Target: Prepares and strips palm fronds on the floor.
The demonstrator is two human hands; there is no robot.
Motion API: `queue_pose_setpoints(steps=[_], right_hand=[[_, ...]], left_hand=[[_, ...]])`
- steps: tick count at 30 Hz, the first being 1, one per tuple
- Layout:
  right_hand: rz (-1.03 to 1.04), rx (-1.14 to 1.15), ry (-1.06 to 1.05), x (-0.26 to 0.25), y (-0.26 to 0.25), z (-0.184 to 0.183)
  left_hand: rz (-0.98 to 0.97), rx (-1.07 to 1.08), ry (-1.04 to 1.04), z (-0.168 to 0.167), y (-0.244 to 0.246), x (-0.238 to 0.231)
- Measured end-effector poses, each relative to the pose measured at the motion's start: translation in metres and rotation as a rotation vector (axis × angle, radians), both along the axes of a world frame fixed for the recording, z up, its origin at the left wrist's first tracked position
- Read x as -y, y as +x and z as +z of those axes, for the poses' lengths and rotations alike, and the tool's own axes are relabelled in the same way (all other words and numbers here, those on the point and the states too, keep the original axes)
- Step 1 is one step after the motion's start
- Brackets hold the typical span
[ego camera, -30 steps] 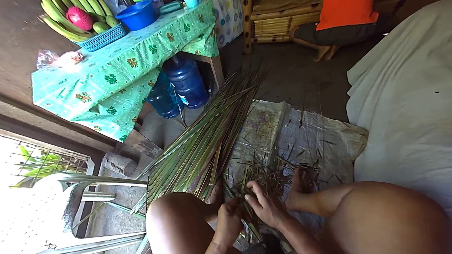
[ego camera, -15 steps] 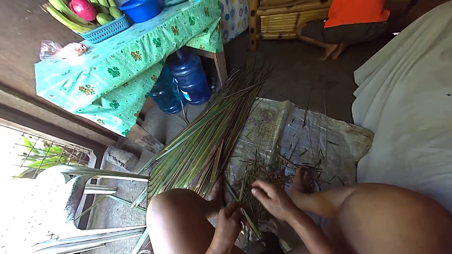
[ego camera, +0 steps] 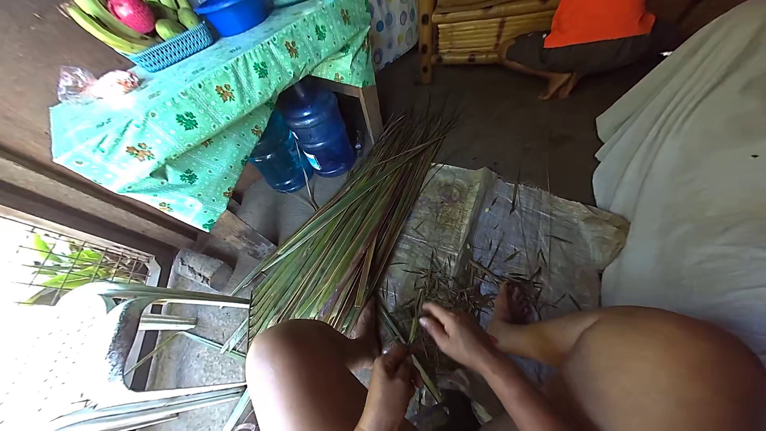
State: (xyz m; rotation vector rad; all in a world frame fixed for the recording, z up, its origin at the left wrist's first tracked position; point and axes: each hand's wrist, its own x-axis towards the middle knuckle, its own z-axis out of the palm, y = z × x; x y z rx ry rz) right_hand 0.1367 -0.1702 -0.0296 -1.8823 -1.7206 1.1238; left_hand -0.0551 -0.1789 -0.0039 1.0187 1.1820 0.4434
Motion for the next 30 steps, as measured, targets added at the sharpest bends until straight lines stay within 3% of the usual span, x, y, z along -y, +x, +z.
queue_pose_setpoints(steps=[4, 11, 14, 16, 19, 23, 28, 30], right_hand=[[-0.036, -0.028, -0.082, -0.015, 0.017, -0.005], [-0.285, -0.080, 0.218, -0.011, 0.020, -0.014], [-0.355, -0.167, 0.200, -0.011, 0.026, -0.015], [-0.249, -0.216, 0.103, -0.007, 0.027, -0.009], [0.075, -0.255, -0.019, 0.004, 0.012, 0.012], [0.279, -0.084, -0.017, 0.010, -0.011, 0.018], [0.024, 0.022, 0.270, 0.013, -0.011, -0.001], [-0.115, 0.046, 0.237, 0.007, -0.001, -0.003]], left_hand=[[-0.006, -0.009, -0.018, -0.001, 0.000, 0.010], [-0.058, 0.144, -0.250, 0.009, -0.013, 0.008], [-0.033, 0.134, -0.230, 0.005, -0.014, 0.010], [0.030, 0.090, -0.181, 0.003, -0.012, 0.008], [0.081, 0.042, -0.115, 0.001, -0.008, 0.001], [0.092, 0.034, -0.100, 0.005, -0.002, -0.004], [0.084, 0.105, -0.103, 0.011, -0.004, -0.002], [0.061, 0.120, -0.114, 0.013, -0.005, 0.003]])
